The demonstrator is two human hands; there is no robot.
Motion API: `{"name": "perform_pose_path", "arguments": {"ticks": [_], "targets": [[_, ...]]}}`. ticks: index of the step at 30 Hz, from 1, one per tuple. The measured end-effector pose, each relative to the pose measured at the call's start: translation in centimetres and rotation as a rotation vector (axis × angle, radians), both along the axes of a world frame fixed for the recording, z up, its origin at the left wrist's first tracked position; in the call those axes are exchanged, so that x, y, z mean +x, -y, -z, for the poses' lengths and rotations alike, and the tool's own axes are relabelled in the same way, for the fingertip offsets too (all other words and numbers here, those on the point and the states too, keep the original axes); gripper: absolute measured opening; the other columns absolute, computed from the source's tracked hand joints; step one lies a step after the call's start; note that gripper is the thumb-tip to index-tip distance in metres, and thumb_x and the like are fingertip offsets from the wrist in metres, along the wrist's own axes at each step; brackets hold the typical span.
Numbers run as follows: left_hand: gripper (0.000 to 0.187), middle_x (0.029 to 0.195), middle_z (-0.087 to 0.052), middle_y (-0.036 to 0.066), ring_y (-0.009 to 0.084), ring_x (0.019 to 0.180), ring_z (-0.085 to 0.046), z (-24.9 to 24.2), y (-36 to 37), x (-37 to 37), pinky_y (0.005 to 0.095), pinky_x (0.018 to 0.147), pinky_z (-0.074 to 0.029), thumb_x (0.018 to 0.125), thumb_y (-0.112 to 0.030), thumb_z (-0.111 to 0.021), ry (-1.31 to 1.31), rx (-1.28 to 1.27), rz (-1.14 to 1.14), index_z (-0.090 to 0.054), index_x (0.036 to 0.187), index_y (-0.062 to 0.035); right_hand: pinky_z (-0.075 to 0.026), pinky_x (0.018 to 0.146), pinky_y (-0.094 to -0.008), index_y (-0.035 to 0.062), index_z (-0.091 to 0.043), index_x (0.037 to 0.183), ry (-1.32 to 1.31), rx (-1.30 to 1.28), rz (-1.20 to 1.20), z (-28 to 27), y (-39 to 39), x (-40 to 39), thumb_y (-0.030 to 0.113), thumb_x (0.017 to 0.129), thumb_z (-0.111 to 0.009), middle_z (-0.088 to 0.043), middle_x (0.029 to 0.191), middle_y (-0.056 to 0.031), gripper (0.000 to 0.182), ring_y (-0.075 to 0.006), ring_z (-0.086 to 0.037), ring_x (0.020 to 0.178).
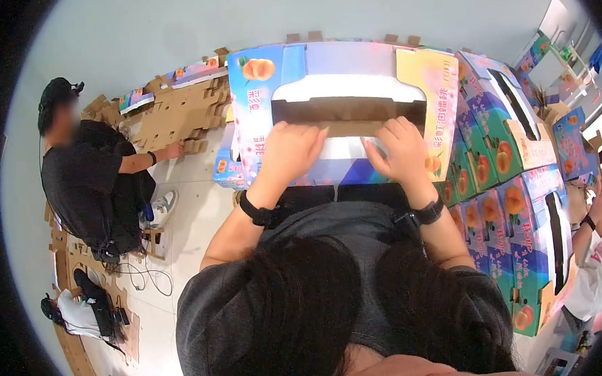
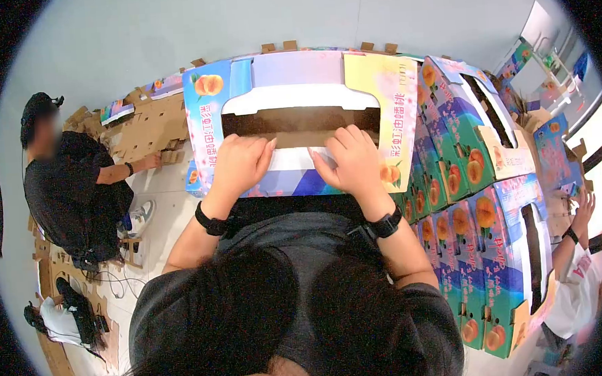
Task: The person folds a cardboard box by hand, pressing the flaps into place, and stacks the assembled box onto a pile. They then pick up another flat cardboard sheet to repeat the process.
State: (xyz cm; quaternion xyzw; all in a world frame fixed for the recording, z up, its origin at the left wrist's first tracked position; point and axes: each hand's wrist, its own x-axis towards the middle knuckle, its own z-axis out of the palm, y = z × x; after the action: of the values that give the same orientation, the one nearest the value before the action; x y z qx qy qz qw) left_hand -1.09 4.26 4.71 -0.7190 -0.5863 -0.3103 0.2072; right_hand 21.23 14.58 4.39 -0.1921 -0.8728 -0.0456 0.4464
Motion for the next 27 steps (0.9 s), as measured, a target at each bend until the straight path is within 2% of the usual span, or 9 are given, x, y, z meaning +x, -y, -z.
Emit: {"name": "perform_pose_path", "arguments": {"ticks": [3,4,7,10,13,14,18,23,27], "targets": [[0.029,0.060,-0.056,0.009,0.0304,0.059,-0.057,0.4,1.0,0.4,0.0425,0.061,-0.041,0.093,-0.019,-0.063,-0.027,0.038,0.002,-0.056,0.067,-0.0092,-0.050,0.077,-0.0416,0.0083,-0.069,0.085,-0.142,0.101,-0.162,-0.9,0.7,0.8,0.022,0.075,-0.078,-0.064,0.090,-0.0090,0.019,-0.0306,-0.063,0.088],[0.026,0.062,-0.056,0.007,0.0278,0.060,-0.057,0.8,1.3,0.4,0.0412,0.061,-0.041,0.091,-0.018,-0.066,-0.046,0.055,-0.003,-0.057,0.068,-0.0100,-0.051,0.084,-0.0416,0.0101,-0.073,0.092,-0.122,0.104,-0.144,-1.9,1.4,1.7,0.018,0.072,-0.078,-0.068,0.101,-0.0099,0.022,-0.0323,-0.064,0.096],[0.023,0.064,-0.055,0.005,0.0253,0.061,-0.056,1.4,2.5,0.7,0.0397,0.061,-0.040,0.088,-0.018,-0.069,-0.063,0.102,0.019,-0.058,0.069,-0.0107,-0.049,0.087,-0.0424,0.0098,-0.076,0.099,-0.230,0.259,-0.062,-6.0,2.6,4.2,0.015,0.068,-0.076,-0.067,0.108,-0.0108,0.031,-0.0320,-0.063,0.097],[0.019,0.065,-0.054,0.002,0.0220,0.060,-0.054,2.5,3.7,1.4,0.0377,0.060,-0.039,0.083,-0.019,-0.072,-0.100,0.146,0.045,-0.059,0.071,-0.0126,-0.046,0.096,-0.0472,0.0022,-0.073,0.106,-0.465,0.310,0.048,-8.9,2.5,5.9,0.010,0.076,-0.067,-0.064,0.119,-0.0176,0.031,-0.0334,-0.060,0.108],[0.010,0.068,-0.054,-0.001,0.0183,0.061,-0.054,3.7,4.7,1.3,0.0346,0.061,-0.040,0.081,-0.020,-0.073,-0.148,0.190,0.101,-0.066,0.078,-0.0136,-0.046,0.099,-0.0463,0.0016,-0.072,0.107,-0.409,0.246,0.178,-11.1,2.4,5.2,0.009,0.079,-0.066,-0.063,0.124,-0.0194,0.030,-0.0350,-0.062,0.107],[0.008,0.069,-0.055,-0.001,0.0178,0.062,-0.055,4.1,4.8,1.4,0.0339,0.062,-0.040,0.082,-0.020,-0.072,-0.146,0.215,0.115,-0.067,0.081,-0.0136,-0.048,0.092,-0.0393,0.0037,-0.074,0.099,-0.337,0.290,0.176,-11.7,1.9,4.3,0.011,0.081,-0.066,-0.070,0.113,-0.0147,0.021,-0.0298,-0.066,0.098],[0.007,0.071,-0.058,-0.002,0.0166,0.064,-0.057,3.6,4.3,1.4,0.0323,0.062,-0.043,0.082,-0.019,-0.072,-0.118,0.257,0.149,-0.071,0.086,-0.0138,-0.043,0.071,-0.0335,0.0097,-0.076,0.084,-0.256,0.323,0.376,-10.0,-0.4,3.7,0.016,0.084,-0.068,-0.073,0.079,-0.0012,0.011,-0.0190,-0.064,0.074],[0.006,0.072,-0.061,-0.002,0.0174,0.064,-0.059,3.4,3.6,1.4,0.0337,0.062,-0.043,0.082,-0.018,-0.073,-0.081,0.268,0.164,-0.072,0.085,-0.0135,-0.042,0.071,-0.0330,0.0112,-0.077,0.086,-0.271,0.321,0.439,-9.6,-0.7,3.5,0.020,0.085,-0.068,-0.072,0.079,-0.0002,0.012,-0.0187,-0.062,0.072],[0.009,0.085,-0.072,0.002,0.0202,0.075,-0.067,-1.0,4.6,2.5,0.0356,0.071,-0.048,0.080,-0.018,-0.076,0.310,0.241,0.455,-0.074,0.088,-0.0140,-0.042,0.071,-0.0335,0.0112,-0.078,0.086,-0.290,0.298,0.468,-9.2,-1.1,3.9,0.020,0.085,-0.068,-0.072,0.079,-0.0003,0.013,-0.0188,-0.062,0.072]]}}
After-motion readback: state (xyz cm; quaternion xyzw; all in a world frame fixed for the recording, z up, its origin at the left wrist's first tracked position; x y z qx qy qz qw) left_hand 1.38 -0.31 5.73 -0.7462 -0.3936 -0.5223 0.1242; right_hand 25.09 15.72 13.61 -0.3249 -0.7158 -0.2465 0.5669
